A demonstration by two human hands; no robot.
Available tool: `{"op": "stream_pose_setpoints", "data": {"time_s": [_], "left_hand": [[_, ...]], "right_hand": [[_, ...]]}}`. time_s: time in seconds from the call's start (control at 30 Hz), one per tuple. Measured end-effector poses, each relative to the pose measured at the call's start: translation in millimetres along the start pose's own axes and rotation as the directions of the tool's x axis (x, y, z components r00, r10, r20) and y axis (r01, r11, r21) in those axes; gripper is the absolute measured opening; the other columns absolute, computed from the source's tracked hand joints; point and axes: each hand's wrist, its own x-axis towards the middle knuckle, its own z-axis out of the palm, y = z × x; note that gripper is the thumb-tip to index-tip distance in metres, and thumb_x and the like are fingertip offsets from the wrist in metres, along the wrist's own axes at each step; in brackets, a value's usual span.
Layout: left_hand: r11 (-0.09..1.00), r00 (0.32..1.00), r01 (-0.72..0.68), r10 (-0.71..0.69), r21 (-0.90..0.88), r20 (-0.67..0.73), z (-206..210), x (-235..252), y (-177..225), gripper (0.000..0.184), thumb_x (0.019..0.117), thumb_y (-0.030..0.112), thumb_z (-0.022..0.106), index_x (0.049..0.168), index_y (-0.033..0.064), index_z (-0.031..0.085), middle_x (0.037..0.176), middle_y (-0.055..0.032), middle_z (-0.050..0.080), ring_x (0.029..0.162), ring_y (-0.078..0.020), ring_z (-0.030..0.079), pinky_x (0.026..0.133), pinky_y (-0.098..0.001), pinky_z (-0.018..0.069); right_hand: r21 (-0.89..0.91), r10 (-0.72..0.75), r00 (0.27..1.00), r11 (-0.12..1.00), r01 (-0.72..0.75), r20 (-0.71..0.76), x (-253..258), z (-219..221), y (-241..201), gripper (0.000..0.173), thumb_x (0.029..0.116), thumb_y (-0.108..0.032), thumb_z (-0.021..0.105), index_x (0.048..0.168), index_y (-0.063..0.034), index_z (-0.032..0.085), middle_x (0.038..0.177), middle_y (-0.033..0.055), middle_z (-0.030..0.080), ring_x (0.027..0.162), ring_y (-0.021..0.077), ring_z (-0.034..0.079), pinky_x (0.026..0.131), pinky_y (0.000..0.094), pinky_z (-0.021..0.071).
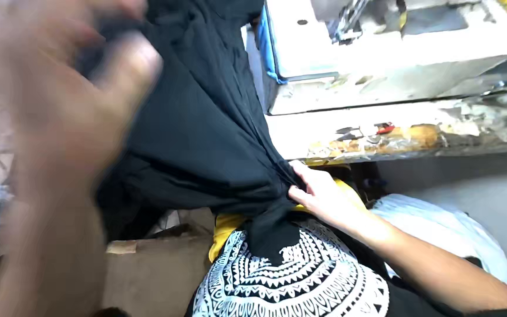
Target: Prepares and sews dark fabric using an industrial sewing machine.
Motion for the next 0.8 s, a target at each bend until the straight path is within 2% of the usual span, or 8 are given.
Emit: {"op": "stream_pose_setpoints", "data": {"time_s": [0.07, 0.17, 0.27, 0.37, 0.5, 0.6, 0.7, 0.8], "left_hand": [[0.963, 0.988, 0.136, -0.148, -0.232, -0.036, 55, -3, 76, 0.028, 0.0997, 0.021, 0.060, 0.113, 0.0017, 0.075, 0.117, -0.0180, 0.072, 0.121, -0.0280, 0.064, 0.108, -0.0429, 0.0474], [0.919, 0.986, 0.127, -0.158, -0.374, -0.054, 103, -3, 128, 0.019, 0.0965, 0.011, 0.063, 0.100, 0.0011, 0.078, 0.104, -0.0137, 0.075, 0.109, -0.0232, 0.069, 0.100, -0.0369, 0.0533], [0.932, 0.998, 0.018, 0.008, -0.361, 0.070, 131, 14, 160, 0.025, 0.0971, 0.020, 0.062, 0.111, 0.0047, 0.077, 0.114, -0.0098, 0.075, 0.117, -0.0257, 0.067, 0.102, -0.0440, 0.0512], [0.938, 0.936, -0.083, 0.190, -0.337, 0.297, 164, 36, 190, 0.048, 0.0935, 0.041, 0.067, 0.127, 0.0074, 0.070, 0.119, -0.0100, 0.073, 0.121, -0.0320, 0.063, 0.105, -0.0546, 0.0450], [0.816, 0.962, -0.143, 0.247, -0.560, 0.115, 178, 69, 219, 0.017, 0.0960, 0.022, 0.067, 0.093, 0.0070, 0.074, 0.076, -0.0033, 0.062, 0.070, -0.0160, 0.062, 0.062, -0.0330, 0.0483], [0.781, 0.973, -0.118, 0.214, -0.613, 0.085, 173, 86, 214, 0.016, 0.0980, 0.017, 0.064, 0.092, 0.0055, 0.074, 0.078, -0.0024, 0.066, 0.073, -0.0088, 0.062, 0.068, -0.0266, 0.0481], [0.783, 0.988, -0.050, 0.131, -0.620, 0.086, 178, 85, 204, 0.016, 0.0982, 0.016, 0.064, 0.091, 0.0042, 0.073, 0.080, -0.0020, 0.067, 0.076, -0.0039, 0.061, 0.071, -0.0209, 0.0483], [0.829, 0.999, -0.005, 0.031, -0.559, 0.038, 166, 72, 205, 0.020, 0.0977, 0.018, 0.066, 0.106, 0.0016, 0.072, 0.104, -0.0087, 0.069, 0.101, -0.0139, 0.064, 0.090, -0.0313, 0.0510]], "right_hand": [[-0.057, 0.060, 0.997, 0.996, -0.063, -0.054, -16, -9, 15, 0.026, 0.0951, -0.013, 0.058, 0.117, -0.0043, 0.068, 0.093, 0.0124, 0.071, 0.087, 0.0217, 0.069, 0.078, 0.0434, 0.0549], [-0.054, 0.070, 0.989, 0.996, -0.077, -0.132, -31, -29, 34, 0.023, 0.0939, -0.015, 0.057, 0.108, -0.0082, 0.074, 0.089, 0.0056, 0.072, 0.082, 0.0128, 0.067, 0.075, 0.0354, 0.0547], [-0.094, -0.015, 0.965, 0.995, -0.010, -0.261, -50, -47, 50, 0.022, 0.0945, -0.014, 0.056, 0.099, -0.0065, 0.077, 0.086, 0.0050, 0.072, 0.079, 0.0111, 0.067, 0.072, 0.0336, 0.0547], [0.107, -0.079, 0.922, 0.986, 0.128, -0.379, -66, -65, 54, 0.015, 0.0906, -0.013, 0.062, 0.099, -0.0084, 0.073, 0.091, -0.0047, 0.068, 0.081, -0.0035, 0.062, 0.073, 0.0140, 0.0522], [0.342, -0.049, 0.931, 0.922, 0.181, -0.361, -82, -87, 63, 0.035, 0.0854, -0.004, 0.068, 0.118, -0.0136, 0.061, 0.104, -0.0070, 0.066, 0.086, -0.0011, 0.065, 0.075, 0.0150, 0.0569], [0.273, 0.000, 0.955, 0.958, 0.085, -0.298, -91, -91, 85, 0.013, 0.0954, -0.018, 0.067, 0.103, -0.0098, 0.073, 0.097, -0.0055, 0.069, 0.083, -0.0059, 0.064, 0.075, 0.0121, 0.0540], [0.226, -0.064, 0.959, 0.965, 0.130, -0.276, -84, -76, 93, 0.024, 0.1002, -0.022, 0.061, 0.088, -0.0061, 0.074, 0.088, -0.0041, 0.068, 0.083, -0.0075, 0.061, 0.077, 0.0112, 0.0498], [0.330, -0.153, 0.908, 0.898, 0.292, -0.389, -72, -55, 81, 0.023, 0.0974, -0.012, 0.063, 0.080, 0.0003, 0.071, 0.079, 0.0011, 0.065, 0.077, -0.0016, 0.060, 0.074, 0.0150, 0.0509]]}}
